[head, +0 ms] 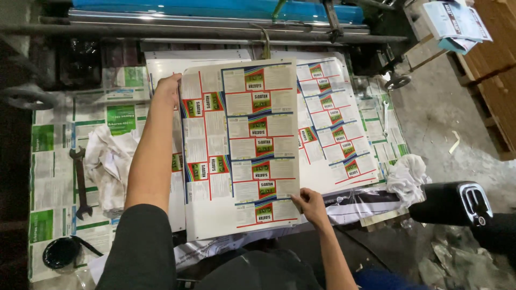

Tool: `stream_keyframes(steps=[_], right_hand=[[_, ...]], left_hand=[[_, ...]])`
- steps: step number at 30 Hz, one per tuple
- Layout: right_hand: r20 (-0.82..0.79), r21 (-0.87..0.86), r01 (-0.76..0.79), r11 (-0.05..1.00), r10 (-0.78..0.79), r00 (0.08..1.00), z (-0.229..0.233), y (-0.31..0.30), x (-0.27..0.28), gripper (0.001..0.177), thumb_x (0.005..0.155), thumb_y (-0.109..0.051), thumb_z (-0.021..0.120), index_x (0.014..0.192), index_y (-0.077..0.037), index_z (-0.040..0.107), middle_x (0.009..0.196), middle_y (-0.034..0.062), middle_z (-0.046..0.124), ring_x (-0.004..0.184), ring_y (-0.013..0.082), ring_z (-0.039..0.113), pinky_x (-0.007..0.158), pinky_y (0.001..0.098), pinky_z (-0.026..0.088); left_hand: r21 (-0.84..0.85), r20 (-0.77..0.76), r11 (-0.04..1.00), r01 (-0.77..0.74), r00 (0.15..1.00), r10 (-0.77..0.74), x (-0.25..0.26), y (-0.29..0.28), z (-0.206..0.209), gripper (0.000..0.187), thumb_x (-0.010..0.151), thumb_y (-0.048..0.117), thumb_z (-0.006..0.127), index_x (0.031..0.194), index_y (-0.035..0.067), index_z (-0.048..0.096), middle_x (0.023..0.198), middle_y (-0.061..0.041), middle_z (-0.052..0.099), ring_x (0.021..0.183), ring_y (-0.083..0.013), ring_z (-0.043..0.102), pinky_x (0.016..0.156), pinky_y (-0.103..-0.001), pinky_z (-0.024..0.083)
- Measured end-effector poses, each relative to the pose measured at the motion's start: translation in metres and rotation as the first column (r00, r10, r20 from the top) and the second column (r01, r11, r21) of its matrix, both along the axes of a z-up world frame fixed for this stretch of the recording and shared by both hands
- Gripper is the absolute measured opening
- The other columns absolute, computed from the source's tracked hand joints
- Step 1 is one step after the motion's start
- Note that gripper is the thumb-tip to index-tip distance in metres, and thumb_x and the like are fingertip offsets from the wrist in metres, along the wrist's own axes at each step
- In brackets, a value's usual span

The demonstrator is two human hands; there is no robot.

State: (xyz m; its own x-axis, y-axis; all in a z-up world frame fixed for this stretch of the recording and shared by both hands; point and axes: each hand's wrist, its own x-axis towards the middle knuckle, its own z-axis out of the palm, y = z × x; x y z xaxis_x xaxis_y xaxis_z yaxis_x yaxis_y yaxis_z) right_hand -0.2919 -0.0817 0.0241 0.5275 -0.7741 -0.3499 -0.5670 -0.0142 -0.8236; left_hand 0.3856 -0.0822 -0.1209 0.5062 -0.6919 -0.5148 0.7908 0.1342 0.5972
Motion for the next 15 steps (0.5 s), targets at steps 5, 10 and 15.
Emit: stream_keyframes(steps=[5,10,15], right_hand=[[0.119,0.188,-0.034,0.982,0.012,0.993,-0.005,-0.003,0.008,0.018,0.098,-0.015,0.065,0.101,0.002,0.068,0.077,0.0034,0.073,0.066,0.0067,0.062,0.057,0.0253,0.051],[0.251,0.202,0.116,0.973,-0.165,0.954,-0.033,-0.014,0.038,0.022,0.099,-0.016,0.063,0.113,0.002,0.065,0.082,0.0064,0.076,0.067,0.0077,0.064,0.058,0.0261,0.051],[0.114,-0.099,0.036,0.994,-0.025,0.993,-0.012,-0.012,0.063,0.04,0.098,-0.021,0.069,0.13,0.002,0.061,0.088,0.0177,0.076,0.076,0.0158,0.065,0.066,0.031,0.052]], left_hand=[[-0.121,0.049,0.928,-0.352,0.932,0.36,0.013,-0.007,-0.02,0.026,0.093,-0.003,0.075,0.118,-0.008,0.073,0.109,-0.015,0.079,0.092,-0.0273,0.079,0.078,-0.045,0.067],[0.035,0.51,0.753,-0.657,0.66,0.552,-0.001,0.01,0.049,0.032,0.09,0.009,0.078,0.118,0.002,0.064,0.114,-0.014,0.073,0.102,-0.0283,0.071,0.088,-0.046,0.059],[-0.013,0.976,0.744,-0.668,0.152,0.153,-0.145,0.102,0.147,0.036,0.097,0.013,0.074,0.13,0.004,0.062,0.131,-0.017,0.061,0.121,-0.0328,0.06,0.105,-0.042,0.047]])
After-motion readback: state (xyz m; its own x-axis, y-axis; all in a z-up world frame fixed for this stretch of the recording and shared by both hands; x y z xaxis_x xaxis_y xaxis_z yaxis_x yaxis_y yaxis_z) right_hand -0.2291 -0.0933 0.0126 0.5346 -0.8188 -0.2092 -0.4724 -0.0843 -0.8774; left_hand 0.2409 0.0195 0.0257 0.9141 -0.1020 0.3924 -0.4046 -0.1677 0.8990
